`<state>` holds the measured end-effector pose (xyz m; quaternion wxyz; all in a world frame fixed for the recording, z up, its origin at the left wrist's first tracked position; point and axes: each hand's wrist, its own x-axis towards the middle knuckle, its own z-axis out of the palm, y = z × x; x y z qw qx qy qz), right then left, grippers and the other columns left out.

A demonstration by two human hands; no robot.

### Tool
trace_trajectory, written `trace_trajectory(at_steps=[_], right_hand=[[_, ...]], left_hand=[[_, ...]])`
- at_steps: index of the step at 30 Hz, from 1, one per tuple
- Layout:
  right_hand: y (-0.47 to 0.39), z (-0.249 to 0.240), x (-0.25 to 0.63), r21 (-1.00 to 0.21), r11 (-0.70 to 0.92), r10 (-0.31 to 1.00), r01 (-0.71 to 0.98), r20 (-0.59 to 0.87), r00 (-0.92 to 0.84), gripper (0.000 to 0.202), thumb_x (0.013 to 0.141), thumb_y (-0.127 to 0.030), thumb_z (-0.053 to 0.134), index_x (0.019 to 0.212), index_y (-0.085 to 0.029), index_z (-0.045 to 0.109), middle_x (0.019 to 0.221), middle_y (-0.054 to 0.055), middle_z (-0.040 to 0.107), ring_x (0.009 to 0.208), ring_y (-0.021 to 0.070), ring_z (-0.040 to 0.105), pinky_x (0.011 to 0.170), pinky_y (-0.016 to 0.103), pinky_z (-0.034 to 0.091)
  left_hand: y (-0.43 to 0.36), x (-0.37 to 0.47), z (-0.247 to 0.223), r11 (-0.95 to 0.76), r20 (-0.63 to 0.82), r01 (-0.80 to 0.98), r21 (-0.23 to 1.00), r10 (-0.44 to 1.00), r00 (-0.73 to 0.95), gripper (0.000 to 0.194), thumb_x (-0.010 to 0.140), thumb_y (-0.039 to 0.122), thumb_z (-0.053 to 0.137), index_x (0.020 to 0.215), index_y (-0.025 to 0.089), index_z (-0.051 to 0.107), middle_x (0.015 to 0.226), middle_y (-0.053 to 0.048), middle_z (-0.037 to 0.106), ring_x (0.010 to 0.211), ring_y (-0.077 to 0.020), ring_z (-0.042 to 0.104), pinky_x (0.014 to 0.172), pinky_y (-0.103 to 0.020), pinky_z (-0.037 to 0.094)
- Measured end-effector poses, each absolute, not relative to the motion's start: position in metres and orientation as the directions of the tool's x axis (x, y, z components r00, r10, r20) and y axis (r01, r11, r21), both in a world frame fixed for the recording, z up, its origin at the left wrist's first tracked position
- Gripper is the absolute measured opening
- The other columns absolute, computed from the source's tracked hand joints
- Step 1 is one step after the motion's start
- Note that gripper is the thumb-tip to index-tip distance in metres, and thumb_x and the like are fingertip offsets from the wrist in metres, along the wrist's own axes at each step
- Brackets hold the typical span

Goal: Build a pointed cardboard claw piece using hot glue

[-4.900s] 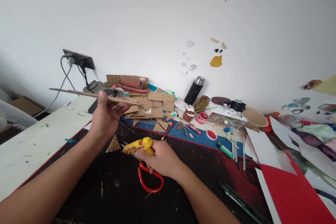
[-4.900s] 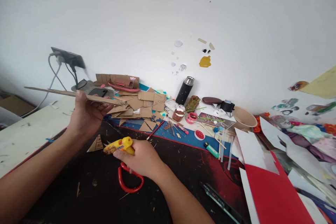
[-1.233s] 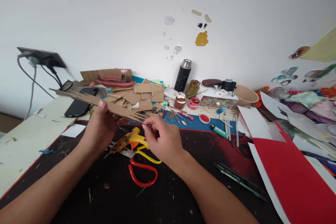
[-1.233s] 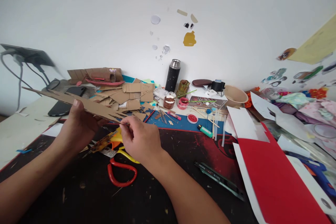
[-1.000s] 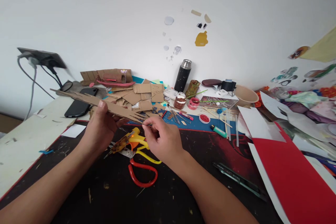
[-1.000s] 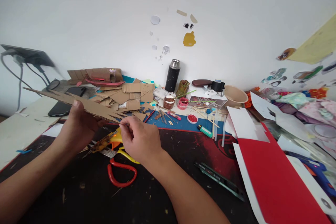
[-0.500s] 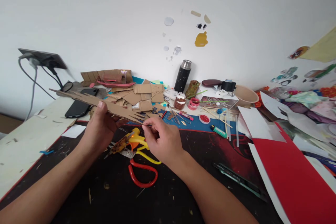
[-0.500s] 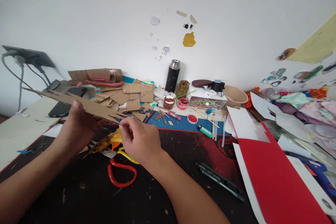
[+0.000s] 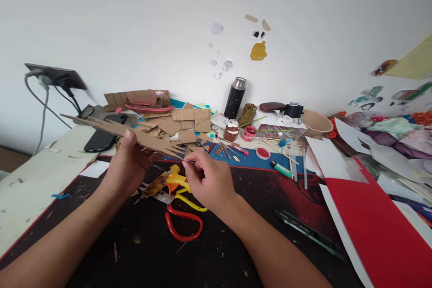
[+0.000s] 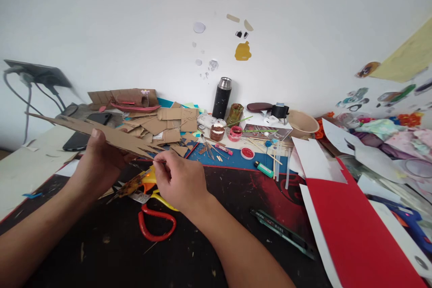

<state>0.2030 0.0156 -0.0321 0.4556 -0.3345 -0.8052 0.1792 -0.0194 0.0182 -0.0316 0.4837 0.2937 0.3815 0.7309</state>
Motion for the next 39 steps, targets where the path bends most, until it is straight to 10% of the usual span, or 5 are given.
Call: trace_trajectory(at_steps=[39], right_hand=[[0.031, -0.012, 0.208, -0.986, 0.043, 0.961, -0.159, 0.084, -0.262, 0.037, 0.094, -0.058, 0.076, 0.090, -0.024, 0.062, 0.050, -0.012, 0.043, 0.036, 0.0086, 0.038, 0.040, 0.022, 0.026]], left_hand=[[0.030, -0.037, -0.041, -0.288, 0.065, -0.484, 0.826, 0.902, -0.426, 0.064, 0.067, 0.073, 0.100, 0.101, 0.021, 0.084, 0.096, -0.005, 0.092, 0.082, -0.0250, 0.087, 0.071, -0.030, 0.072]])
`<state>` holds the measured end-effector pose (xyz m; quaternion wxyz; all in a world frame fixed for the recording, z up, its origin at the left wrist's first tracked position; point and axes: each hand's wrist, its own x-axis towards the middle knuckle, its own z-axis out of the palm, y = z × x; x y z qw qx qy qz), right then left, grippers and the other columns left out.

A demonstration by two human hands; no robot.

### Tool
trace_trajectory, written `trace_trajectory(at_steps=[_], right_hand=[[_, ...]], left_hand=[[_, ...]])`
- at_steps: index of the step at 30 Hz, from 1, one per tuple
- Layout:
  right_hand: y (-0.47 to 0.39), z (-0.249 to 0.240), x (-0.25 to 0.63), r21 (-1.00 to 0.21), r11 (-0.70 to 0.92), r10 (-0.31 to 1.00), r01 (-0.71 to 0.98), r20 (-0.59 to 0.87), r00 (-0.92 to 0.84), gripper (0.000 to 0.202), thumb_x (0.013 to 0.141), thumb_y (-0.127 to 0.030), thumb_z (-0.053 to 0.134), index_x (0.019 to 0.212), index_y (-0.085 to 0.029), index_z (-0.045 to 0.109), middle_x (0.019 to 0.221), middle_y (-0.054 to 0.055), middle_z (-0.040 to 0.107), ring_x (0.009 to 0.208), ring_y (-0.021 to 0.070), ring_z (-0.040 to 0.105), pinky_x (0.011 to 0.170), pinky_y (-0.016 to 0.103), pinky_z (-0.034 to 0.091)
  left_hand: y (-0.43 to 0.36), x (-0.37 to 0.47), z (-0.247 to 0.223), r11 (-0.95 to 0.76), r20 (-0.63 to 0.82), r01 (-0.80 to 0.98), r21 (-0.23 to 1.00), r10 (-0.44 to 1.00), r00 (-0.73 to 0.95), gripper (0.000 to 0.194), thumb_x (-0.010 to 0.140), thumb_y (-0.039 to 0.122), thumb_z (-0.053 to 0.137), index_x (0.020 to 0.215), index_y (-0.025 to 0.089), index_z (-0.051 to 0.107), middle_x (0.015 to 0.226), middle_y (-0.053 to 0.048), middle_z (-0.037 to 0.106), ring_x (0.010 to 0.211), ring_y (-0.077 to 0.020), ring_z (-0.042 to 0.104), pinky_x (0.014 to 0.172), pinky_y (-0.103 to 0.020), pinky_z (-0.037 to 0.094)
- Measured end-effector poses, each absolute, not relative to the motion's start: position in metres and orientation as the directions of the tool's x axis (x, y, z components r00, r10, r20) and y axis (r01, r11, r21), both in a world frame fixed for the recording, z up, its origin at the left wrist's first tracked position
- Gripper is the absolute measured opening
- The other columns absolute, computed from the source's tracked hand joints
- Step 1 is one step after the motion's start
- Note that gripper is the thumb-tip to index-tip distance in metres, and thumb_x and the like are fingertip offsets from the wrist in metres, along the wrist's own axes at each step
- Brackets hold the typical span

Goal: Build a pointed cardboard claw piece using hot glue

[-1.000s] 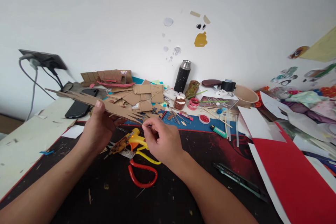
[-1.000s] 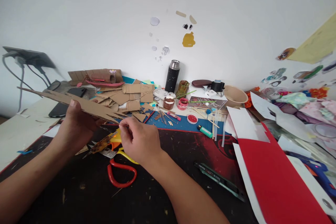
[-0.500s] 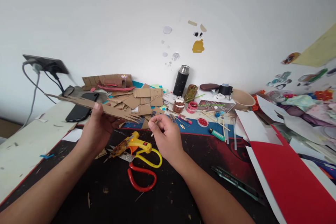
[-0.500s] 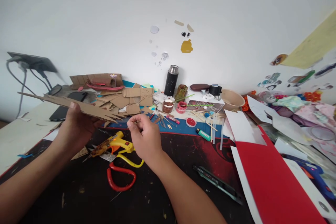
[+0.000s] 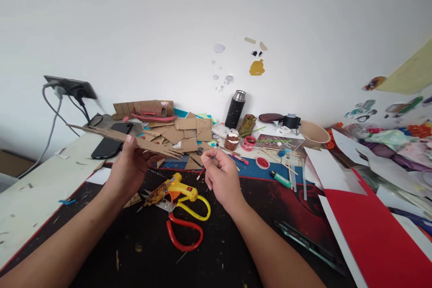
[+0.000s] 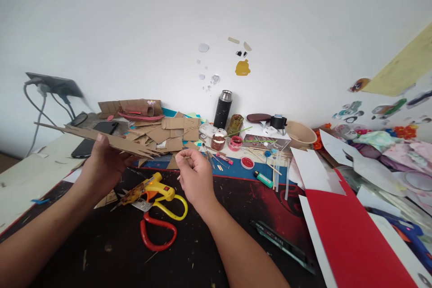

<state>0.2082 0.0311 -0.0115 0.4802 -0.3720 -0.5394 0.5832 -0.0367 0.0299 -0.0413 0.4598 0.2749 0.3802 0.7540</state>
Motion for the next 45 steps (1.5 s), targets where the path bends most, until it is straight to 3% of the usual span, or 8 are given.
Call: trace_trajectory(at_steps=[6, 11, 20, 25, 31, 37, 40, 45], right_hand=[[0.032, -0.015, 0.206, -0.978, 0.015, 0.960, -0.208, 0.072, -0.270, 0.038, 0.090, -0.058, 0.079, 0.088, -0.024, 0.062, 0.049, -0.014, 0.037, 0.035, 0.0073, 0.032, 0.037, 0.021, 0.028], [0.030, -0.017, 0.204, -0.982, 0.002, 0.951, -0.190, 0.060, -0.302, 0.040, 0.089, -0.060, 0.079, 0.087, -0.024, 0.062, 0.049, -0.014, 0.038, 0.036, 0.0075, 0.032, 0.036, 0.021, 0.027], [0.028, -0.022, 0.203, -0.981, 0.039, 0.949, -0.189, 0.096, -0.302, 0.063, 0.096, -0.080, 0.068, 0.070, -0.026, 0.050, 0.050, -0.012, 0.033, 0.040, 0.0080, 0.031, 0.039, 0.022, 0.029], [0.028, -0.027, 0.202, -0.989, 0.132, 0.938, -0.072, 0.148, -0.313, 0.048, 0.103, -0.065, 0.067, 0.081, -0.024, 0.058, 0.054, -0.009, 0.045, 0.042, 0.0101, 0.041, 0.045, 0.024, 0.034], [0.025, -0.033, 0.200, -0.937, 0.342, 0.901, 0.071, 0.306, -0.308, 0.026, 0.098, -0.044, 0.074, 0.110, -0.024, 0.063, 0.069, -0.007, 0.058, 0.057, 0.0139, 0.055, 0.057, 0.026, 0.043], [0.017, -0.034, 0.201, -0.774, 0.529, 0.823, 0.348, 0.368, -0.432, 0.034, 0.102, -0.045, 0.073, 0.129, -0.025, 0.068, 0.072, -0.005, 0.068, 0.061, 0.0162, 0.062, 0.064, 0.028, 0.043], [0.017, -0.035, 0.201, -0.698, 0.561, 0.815, 0.444, 0.375, -0.442, 0.031, 0.104, -0.045, 0.073, 0.128, -0.026, 0.071, 0.072, -0.004, 0.071, 0.062, 0.0176, 0.065, 0.065, 0.029, 0.041], [0.019, -0.037, 0.201, -0.676, 0.560, 0.823, 0.479, 0.386, -0.417, 0.025, 0.106, -0.043, 0.071, 0.123, -0.025, 0.072, 0.073, -0.002, 0.075, 0.064, 0.0191, 0.069, 0.066, 0.030, 0.042]], left_hand=[[0.030, -0.039, -0.044, -0.283, 0.066, -0.493, 0.823, 0.909, -0.412, 0.058, 0.073, 0.071, 0.098, 0.099, 0.021, 0.083, 0.092, -0.006, 0.091, 0.079, -0.0244, 0.087, 0.073, -0.030, 0.071], [0.029, -0.039, -0.045, -0.277, 0.070, -0.488, 0.828, 0.914, -0.400, 0.064, 0.074, 0.070, 0.097, 0.112, 0.021, 0.084, 0.102, -0.008, 0.092, 0.084, -0.0259, 0.087, 0.074, -0.032, 0.071], [0.027, -0.034, -0.043, -0.258, 0.071, -0.480, 0.839, 0.925, -0.374, 0.069, 0.073, 0.073, 0.097, 0.113, 0.018, 0.085, 0.103, -0.009, 0.092, 0.087, -0.0253, 0.087, 0.076, -0.031, 0.071], [0.026, -0.035, -0.043, -0.267, 0.083, -0.475, 0.838, 0.924, -0.374, 0.068, 0.075, 0.072, 0.097, 0.117, 0.020, 0.083, 0.106, -0.009, 0.092, 0.092, -0.0268, 0.088, 0.079, -0.032, 0.071], [0.025, -0.032, -0.041, -0.276, 0.093, -0.460, 0.844, 0.920, -0.382, 0.066, 0.074, 0.072, 0.097, 0.114, 0.021, 0.084, 0.108, -0.009, 0.092, 0.093, -0.0273, 0.088, 0.081, -0.033, 0.072], [0.022, -0.026, -0.040, -0.271, 0.102, -0.441, 0.855, 0.923, -0.370, 0.065, 0.079, 0.070, 0.095, 0.119, 0.021, 0.083, 0.113, -0.010, 0.091, 0.099, -0.0267, 0.087, 0.079, -0.030, 0.070], [0.020, -0.024, -0.040, -0.262, 0.100, -0.431, 0.864, 0.927, -0.363, 0.064, 0.078, 0.070, 0.096, 0.119, 0.023, 0.083, 0.113, -0.007, 0.091, 0.097, -0.0252, 0.086, 0.079, -0.029, 0.070], [0.018, -0.021, -0.041, -0.252, 0.103, -0.404, 0.879, 0.929, -0.355, 0.061, 0.080, 0.070, 0.094, 0.118, 0.023, 0.083, 0.111, -0.007, 0.091, 0.097, -0.0253, 0.086, 0.078, -0.029, 0.070]])
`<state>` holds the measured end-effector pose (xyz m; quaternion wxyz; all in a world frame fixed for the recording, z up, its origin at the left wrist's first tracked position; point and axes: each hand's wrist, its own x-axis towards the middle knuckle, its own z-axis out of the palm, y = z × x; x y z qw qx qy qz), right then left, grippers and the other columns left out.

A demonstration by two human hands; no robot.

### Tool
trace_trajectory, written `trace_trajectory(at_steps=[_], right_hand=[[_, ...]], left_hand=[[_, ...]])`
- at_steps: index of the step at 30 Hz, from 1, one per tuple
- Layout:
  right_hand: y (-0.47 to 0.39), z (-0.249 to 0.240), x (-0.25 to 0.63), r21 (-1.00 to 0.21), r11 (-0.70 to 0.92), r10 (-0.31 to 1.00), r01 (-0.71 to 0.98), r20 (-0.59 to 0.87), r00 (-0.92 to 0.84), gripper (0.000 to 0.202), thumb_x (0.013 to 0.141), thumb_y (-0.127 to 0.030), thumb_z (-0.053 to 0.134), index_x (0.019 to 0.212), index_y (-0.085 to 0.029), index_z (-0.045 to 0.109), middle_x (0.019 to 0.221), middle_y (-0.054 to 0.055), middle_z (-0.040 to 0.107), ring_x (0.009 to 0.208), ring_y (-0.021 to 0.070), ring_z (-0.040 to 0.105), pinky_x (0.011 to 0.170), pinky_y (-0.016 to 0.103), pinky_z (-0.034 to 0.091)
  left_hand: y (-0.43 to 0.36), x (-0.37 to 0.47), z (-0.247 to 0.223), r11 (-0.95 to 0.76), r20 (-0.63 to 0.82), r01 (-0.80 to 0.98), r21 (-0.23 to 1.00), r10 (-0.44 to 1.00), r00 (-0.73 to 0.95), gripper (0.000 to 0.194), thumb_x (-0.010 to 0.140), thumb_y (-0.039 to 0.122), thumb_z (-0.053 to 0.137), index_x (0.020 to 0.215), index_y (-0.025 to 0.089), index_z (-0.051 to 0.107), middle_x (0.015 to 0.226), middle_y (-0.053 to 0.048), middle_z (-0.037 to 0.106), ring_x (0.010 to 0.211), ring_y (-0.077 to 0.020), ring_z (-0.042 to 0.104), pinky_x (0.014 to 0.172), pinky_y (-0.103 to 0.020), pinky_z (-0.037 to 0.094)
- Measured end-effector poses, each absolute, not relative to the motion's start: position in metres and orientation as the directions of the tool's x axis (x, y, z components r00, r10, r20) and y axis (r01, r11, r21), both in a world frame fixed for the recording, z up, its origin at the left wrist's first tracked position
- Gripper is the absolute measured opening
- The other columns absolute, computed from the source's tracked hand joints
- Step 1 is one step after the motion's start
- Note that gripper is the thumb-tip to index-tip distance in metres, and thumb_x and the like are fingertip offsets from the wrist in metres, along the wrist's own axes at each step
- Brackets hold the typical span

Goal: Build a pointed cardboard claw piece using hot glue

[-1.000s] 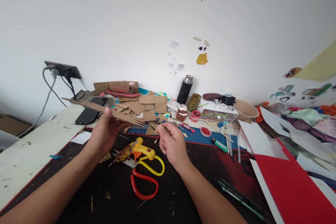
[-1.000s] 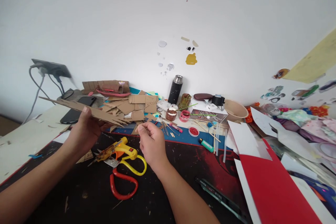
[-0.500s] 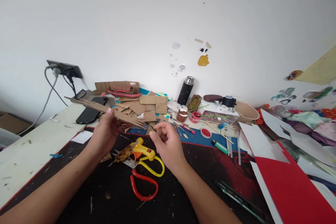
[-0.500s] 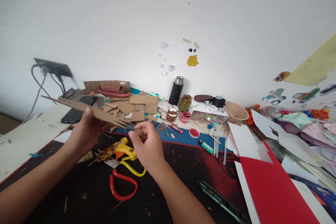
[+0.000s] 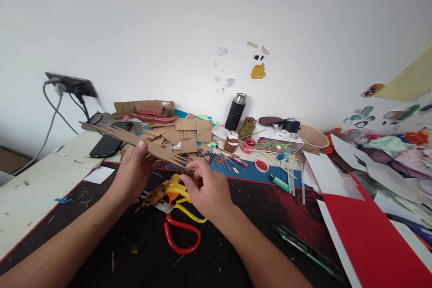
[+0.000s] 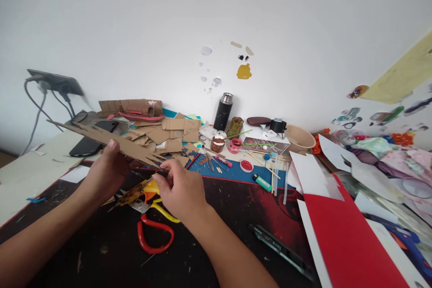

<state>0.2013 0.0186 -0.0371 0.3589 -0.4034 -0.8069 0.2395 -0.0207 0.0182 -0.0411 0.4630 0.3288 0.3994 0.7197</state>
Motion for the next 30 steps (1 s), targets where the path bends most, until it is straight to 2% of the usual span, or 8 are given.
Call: trace_trajectory(at_steps=[5, 11, 18, 21, 25, 30], right_hand=[[0.0181, -0.0369, 0.2011, -0.662, 0.568, 0.819, 0.489, 0.395, -0.416, 0.020, 0.107, -0.042, 0.069, 0.118, -0.025, 0.073, 0.074, -0.001, 0.077, 0.064, 0.0195, 0.071, 0.065, 0.030, 0.044], [0.0184, -0.0365, 0.2005, -0.666, 0.565, 0.821, 0.487, 0.398, -0.409, 0.015, 0.108, -0.038, 0.066, 0.114, -0.026, 0.072, 0.072, -0.001, 0.078, 0.063, 0.0196, 0.071, 0.063, 0.030, 0.043], [0.0186, -0.0375, 0.2016, -0.670, 0.564, 0.822, 0.482, 0.401, -0.405, 0.013, 0.109, -0.036, 0.065, 0.112, -0.026, 0.072, 0.073, 0.000, 0.079, 0.065, 0.0202, 0.073, 0.066, 0.032, 0.042], [0.0184, -0.0375, 0.2018, -0.670, 0.566, 0.821, 0.480, 0.405, -0.403, 0.013, 0.109, -0.036, 0.065, 0.111, -0.026, 0.072, 0.073, 0.000, 0.079, 0.065, 0.0202, 0.073, 0.065, 0.032, 0.041], [0.0184, -0.0377, 0.2014, -0.661, 0.582, 0.811, 0.473, 0.428, -0.400, 0.013, 0.109, -0.035, 0.064, 0.109, -0.026, 0.072, 0.073, 0.000, 0.079, 0.063, 0.0200, 0.072, 0.065, 0.032, 0.040], [0.0189, -0.0374, 0.2012, -0.631, 0.597, 0.802, 0.496, 0.445, -0.399, 0.014, 0.109, -0.035, 0.063, 0.110, -0.025, 0.073, 0.074, 0.000, 0.080, 0.063, 0.0196, 0.072, 0.064, 0.031, 0.041]], left_hand=[[0.0185, -0.0186, -0.0420, -0.250, 0.111, -0.381, 0.890, 0.930, -0.351, 0.066, 0.080, 0.072, 0.092, 0.122, 0.022, 0.082, 0.120, -0.012, 0.089, 0.106, -0.0304, 0.086, 0.078, -0.032, 0.070], [0.0193, -0.0197, -0.0427, -0.248, 0.111, -0.371, 0.895, 0.929, -0.352, 0.067, 0.080, 0.072, 0.092, 0.124, 0.022, 0.080, 0.119, -0.012, 0.089, 0.108, -0.0321, 0.085, 0.080, -0.035, 0.070], [0.0191, -0.0193, -0.0385, -0.262, 0.129, -0.375, 0.889, 0.930, -0.343, 0.068, 0.074, 0.072, 0.097, 0.117, 0.022, 0.081, 0.112, -0.010, 0.089, 0.094, -0.0266, 0.086, 0.066, -0.026, 0.066], [0.0185, -0.0194, -0.0379, -0.267, 0.129, -0.376, 0.888, 0.927, -0.353, 0.064, 0.076, 0.070, 0.097, 0.117, 0.024, 0.082, 0.113, -0.007, 0.090, 0.094, -0.0244, 0.085, 0.072, -0.027, 0.068], [0.0180, -0.0202, -0.0391, -0.263, 0.127, -0.373, 0.890, 0.927, -0.352, 0.063, 0.078, 0.070, 0.095, 0.120, 0.023, 0.083, 0.117, -0.008, 0.090, 0.100, -0.0266, 0.085, 0.079, -0.032, 0.070], [0.0188, -0.0209, -0.0409, -0.266, 0.133, -0.368, 0.891, 0.928, -0.348, 0.062, 0.080, 0.070, 0.094, 0.118, 0.022, 0.083, 0.118, -0.010, 0.090, 0.099, -0.0270, 0.085, 0.076, -0.031, 0.069]])
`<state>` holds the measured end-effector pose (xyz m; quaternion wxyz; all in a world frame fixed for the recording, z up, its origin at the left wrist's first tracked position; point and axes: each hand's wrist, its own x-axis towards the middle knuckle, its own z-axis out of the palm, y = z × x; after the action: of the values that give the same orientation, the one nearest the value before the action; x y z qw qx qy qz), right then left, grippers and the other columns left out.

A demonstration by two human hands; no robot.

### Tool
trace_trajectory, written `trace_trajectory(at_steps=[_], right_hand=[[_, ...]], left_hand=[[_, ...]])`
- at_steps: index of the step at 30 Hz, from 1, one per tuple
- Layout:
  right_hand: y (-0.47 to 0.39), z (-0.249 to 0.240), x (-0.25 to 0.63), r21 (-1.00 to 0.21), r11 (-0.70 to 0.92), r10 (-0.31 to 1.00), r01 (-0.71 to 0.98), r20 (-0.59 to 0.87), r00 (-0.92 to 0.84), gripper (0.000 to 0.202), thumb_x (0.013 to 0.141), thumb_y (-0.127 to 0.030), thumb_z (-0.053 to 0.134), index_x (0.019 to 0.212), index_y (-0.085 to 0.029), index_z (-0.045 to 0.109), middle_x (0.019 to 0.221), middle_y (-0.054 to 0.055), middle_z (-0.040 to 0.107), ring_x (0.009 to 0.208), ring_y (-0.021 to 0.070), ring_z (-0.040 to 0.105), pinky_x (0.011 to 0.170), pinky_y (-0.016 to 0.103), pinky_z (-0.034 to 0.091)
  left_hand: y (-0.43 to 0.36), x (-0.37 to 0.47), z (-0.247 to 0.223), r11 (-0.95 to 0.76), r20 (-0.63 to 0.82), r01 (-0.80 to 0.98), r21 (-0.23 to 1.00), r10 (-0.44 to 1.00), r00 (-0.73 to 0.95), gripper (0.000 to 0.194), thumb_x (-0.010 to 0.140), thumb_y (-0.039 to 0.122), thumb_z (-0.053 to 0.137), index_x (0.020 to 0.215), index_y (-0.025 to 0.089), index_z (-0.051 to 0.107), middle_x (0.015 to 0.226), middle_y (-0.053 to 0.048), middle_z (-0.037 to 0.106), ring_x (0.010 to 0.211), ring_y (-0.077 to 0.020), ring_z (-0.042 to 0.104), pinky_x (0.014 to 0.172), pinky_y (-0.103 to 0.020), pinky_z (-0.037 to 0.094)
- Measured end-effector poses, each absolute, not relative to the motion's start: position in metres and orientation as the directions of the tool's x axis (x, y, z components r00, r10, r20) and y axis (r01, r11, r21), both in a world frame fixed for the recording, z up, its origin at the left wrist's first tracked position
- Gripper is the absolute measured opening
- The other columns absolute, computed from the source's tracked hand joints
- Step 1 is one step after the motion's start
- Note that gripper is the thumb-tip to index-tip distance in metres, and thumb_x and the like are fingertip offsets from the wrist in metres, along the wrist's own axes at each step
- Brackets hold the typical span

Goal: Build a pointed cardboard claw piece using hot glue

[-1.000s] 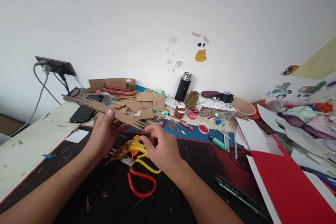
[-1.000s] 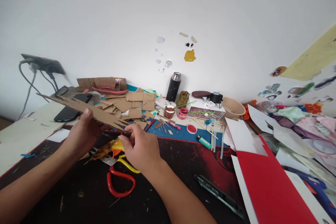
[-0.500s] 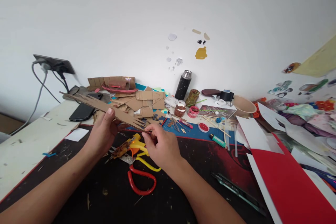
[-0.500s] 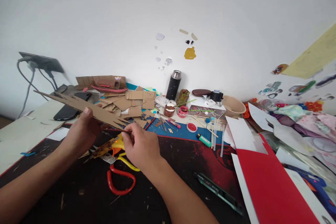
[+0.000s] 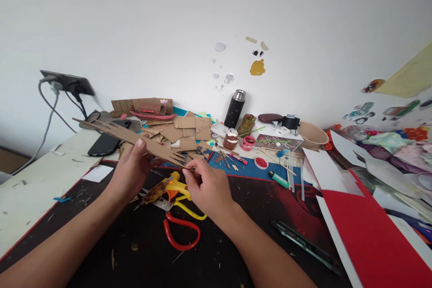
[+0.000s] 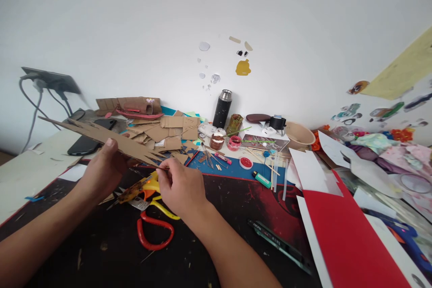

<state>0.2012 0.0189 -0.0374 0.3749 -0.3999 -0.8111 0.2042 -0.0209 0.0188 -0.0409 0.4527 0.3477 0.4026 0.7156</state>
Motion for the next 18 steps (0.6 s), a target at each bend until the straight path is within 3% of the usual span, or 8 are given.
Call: trace_trajectory(at_steps=[12, 18], right_hand=[[0.0197, -0.0384, 0.2022, -0.561, 0.632, 0.775, 0.534, 0.474, -0.419, 0.016, 0.110, -0.034, 0.061, 0.112, -0.025, 0.074, 0.077, 0.000, 0.082, 0.064, 0.0188, 0.075, 0.065, 0.031, 0.044], [0.0197, -0.0384, 0.2026, -0.563, 0.632, 0.774, 0.532, 0.475, -0.417, 0.015, 0.110, -0.033, 0.061, 0.111, -0.025, 0.073, 0.076, 0.000, 0.082, 0.065, 0.0189, 0.075, 0.065, 0.031, 0.044]], left_hand=[[0.0185, -0.0216, -0.0407, -0.264, 0.139, -0.356, 0.897, 0.930, -0.339, 0.064, 0.081, 0.071, 0.093, 0.121, 0.023, 0.083, 0.114, -0.007, 0.089, 0.094, -0.0232, 0.083, 0.072, -0.027, 0.067], [0.0193, -0.0233, -0.0418, -0.271, 0.145, -0.342, 0.900, 0.925, -0.351, 0.061, 0.081, 0.070, 0.093, 0.116, 0.022, 0.082, 0.114, -0.010, 0.089, 0.096, -0.0259, 0.083, 0.071, -0.029, 0.067]])
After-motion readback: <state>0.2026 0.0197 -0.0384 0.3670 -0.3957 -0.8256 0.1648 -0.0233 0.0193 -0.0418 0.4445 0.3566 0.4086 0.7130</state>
